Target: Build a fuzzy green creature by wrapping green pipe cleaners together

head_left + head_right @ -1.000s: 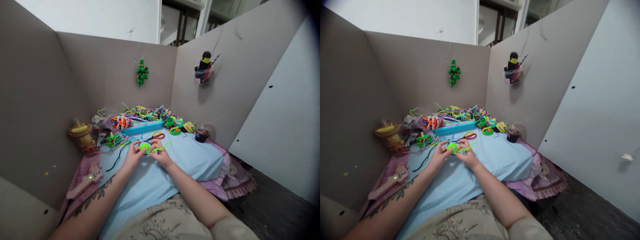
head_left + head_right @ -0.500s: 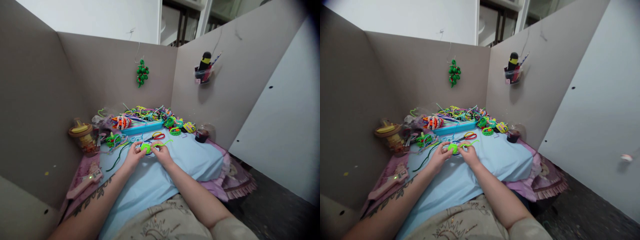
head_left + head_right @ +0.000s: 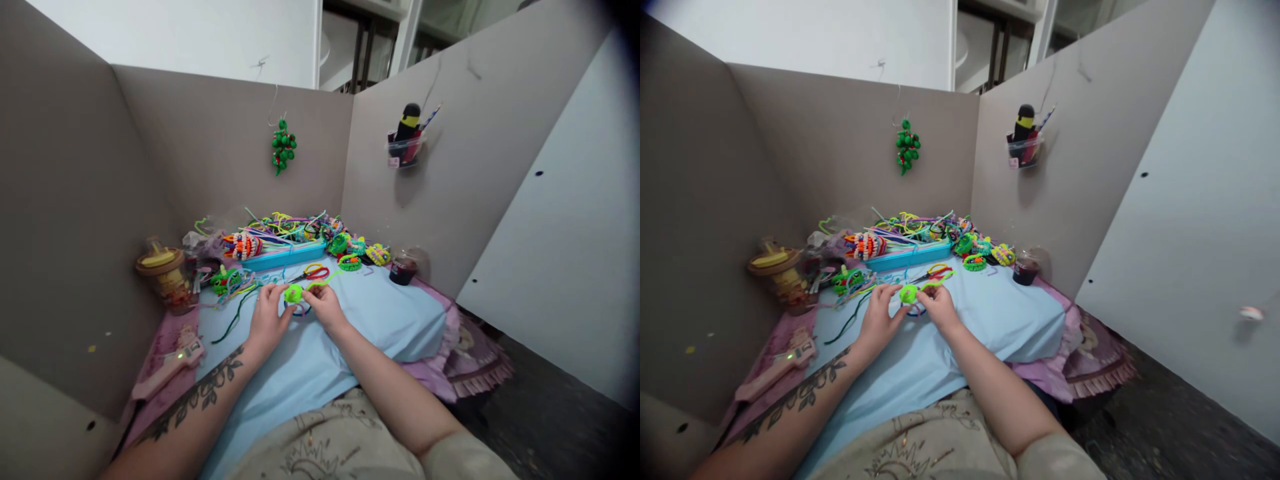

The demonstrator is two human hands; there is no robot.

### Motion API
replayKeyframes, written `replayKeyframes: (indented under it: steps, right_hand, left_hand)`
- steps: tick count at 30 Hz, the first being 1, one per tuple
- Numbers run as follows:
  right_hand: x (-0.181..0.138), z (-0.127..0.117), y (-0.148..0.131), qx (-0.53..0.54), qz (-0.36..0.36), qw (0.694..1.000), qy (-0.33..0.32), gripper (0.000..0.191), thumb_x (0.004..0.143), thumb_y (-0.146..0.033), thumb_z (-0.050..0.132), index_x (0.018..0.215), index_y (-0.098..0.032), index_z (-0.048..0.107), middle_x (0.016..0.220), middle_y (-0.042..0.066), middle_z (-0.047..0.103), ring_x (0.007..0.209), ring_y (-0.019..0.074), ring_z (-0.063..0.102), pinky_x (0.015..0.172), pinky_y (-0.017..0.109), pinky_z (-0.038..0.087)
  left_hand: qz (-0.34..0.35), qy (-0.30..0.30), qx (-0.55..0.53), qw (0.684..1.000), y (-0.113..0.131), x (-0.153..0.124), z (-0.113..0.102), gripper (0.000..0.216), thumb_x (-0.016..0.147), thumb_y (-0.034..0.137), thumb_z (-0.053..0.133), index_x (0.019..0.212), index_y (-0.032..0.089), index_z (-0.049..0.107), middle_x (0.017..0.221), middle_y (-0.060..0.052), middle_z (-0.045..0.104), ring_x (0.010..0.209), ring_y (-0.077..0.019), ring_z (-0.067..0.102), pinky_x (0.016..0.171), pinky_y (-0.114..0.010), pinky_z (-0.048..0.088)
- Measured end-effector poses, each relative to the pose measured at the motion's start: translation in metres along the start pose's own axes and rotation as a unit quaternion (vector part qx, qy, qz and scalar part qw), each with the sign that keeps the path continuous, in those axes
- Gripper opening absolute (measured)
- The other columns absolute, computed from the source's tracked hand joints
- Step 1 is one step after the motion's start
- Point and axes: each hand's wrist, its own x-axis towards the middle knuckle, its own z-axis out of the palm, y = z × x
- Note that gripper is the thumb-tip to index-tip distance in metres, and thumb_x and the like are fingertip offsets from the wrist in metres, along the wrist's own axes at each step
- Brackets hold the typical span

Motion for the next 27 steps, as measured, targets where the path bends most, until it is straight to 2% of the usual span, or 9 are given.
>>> replayKeyframes:
  steps: [2, 5, 11, 19, 23, 27]
  right_hand:
    - [-0.001, 0.001, -0.004, -0.006, 0.003, 1.0, -0.02, 0.02, 0.068, -0.029, 0.066, 0.068, -0.02, 0.049, 0.059, -0.006, 0.05, 0.056, 0.0102, 0.049, 0.057, 0.023, 0.04]
    - [-0.004, 0.003, -0.011, -0.012, 0.015, 0.999, -0.042, 0.02, 0.069, -0.029, 0.065, 0.069, -0.02, 0.048, 0.057, -0.006, 0.052, 0.054, 0.0109, 0.051, 0.054, 0.023, 0.04]
    - [-0.008, 0.005, -0.018, -0.015, 0.027, 0.999, -0.038, 0.022, 0.067, -0.03, 0.066, 0.07, -0.021, 0.046, 0.054, -0.008, 0.051, 0.049, 0.01, 0.048, 0.05, 0.022, 0.038]
    - [-0.009, 0.005, -0.019, -0.029, 0.027, 0.998, -0.052, 0.023, 0.068, -0.032, 0.066, 0.07, -0.021, 0.046, 0.055, -0.007, 0.049, 0.049, 0.0099, 0.048, 0.049, 0.022, 0.037]
    - [-0.01, 0.004, -0.018, -0.045, 0.025, 0.997, -0.055, 0.022, 0.07, -0.033, 0.065, 0.07, -0.021, 0.047, 0.055, -0.007, 0.05, 0.048, 0.0097, 0.048, 0.048, 0.022, 0.036]
    - [-0.011, 0.004, -0.018, -0.042, 0.027, 0.997, -0.057, 0.022, 0.071, -0.034, 0.065, 0.071, -0.021, 0.047, 0.054, -0.007, 0.05, 0.047, 0.0097, 0.047, 0.048, 0.022, 0.036]
  left_hand:
    - [0.047, -0.018, 0.038, 0.998, 0.0, 0.0, -0.002, 0.028, 0.081, 0.026, 0.057, 0.108, 0.02, 0.059, 0.105, -0.009, 0.058, 0.1, -0.0224, 0.054, 0.087, -0.039, 0.045]
    - [0.074, -0.027, 0.046, 0.996, -0.003, 0.0, -0.002, 0.023, 0.084, 0.025, 0.052, 0.105, 0.021, 0.062, 0.104, -0.008, 0.063, 0.097, -0.0205, 0.059, 0.085, -0.035, 0.048]
    - [0.124, -0.025, 0.041, 0.991, -0.009, 0.001, -0.002, 0.027, 0.087, 0.02, 0.047, 0.108, 0.018, 0.063, 0.109, -0.009, 0.067, 0.1, -0.0186, 0.063, 0.088, -0.032, 0.051]
    - [0.233, -0.047, 0.142, 0.961, -0.013, 0.003, -0.006, 0.038, 0.084, 0.007, 0.041, 0.115, 0.013, 0.06, 0.113, -0.013, 0.065, 0.099, -0.0213, 0.064, 0.083, -0.033, 0.053]
    - [0.242, -0.04, 0.153, 0.957, -0.014, 0.004, -0.006, 0.039, 0.082, 0.004, 0.04, 0.114, 0.013, 0.061, 0.111, -0.012, 0.067, 0.096, -0.0209, 0.065, 0.08, -0.033, 0.055]
    - [0.229, -0.039, 0.116, 0.966, -0.014, 0.003, -0.005, 0.037, 0.083, 0.005, 0.041, 0.112, 0.014, 0.062, 0.109, -0.011, 0.068, 0.096, -0.0203, 0.065, 0.081, -0.033, 0.054]
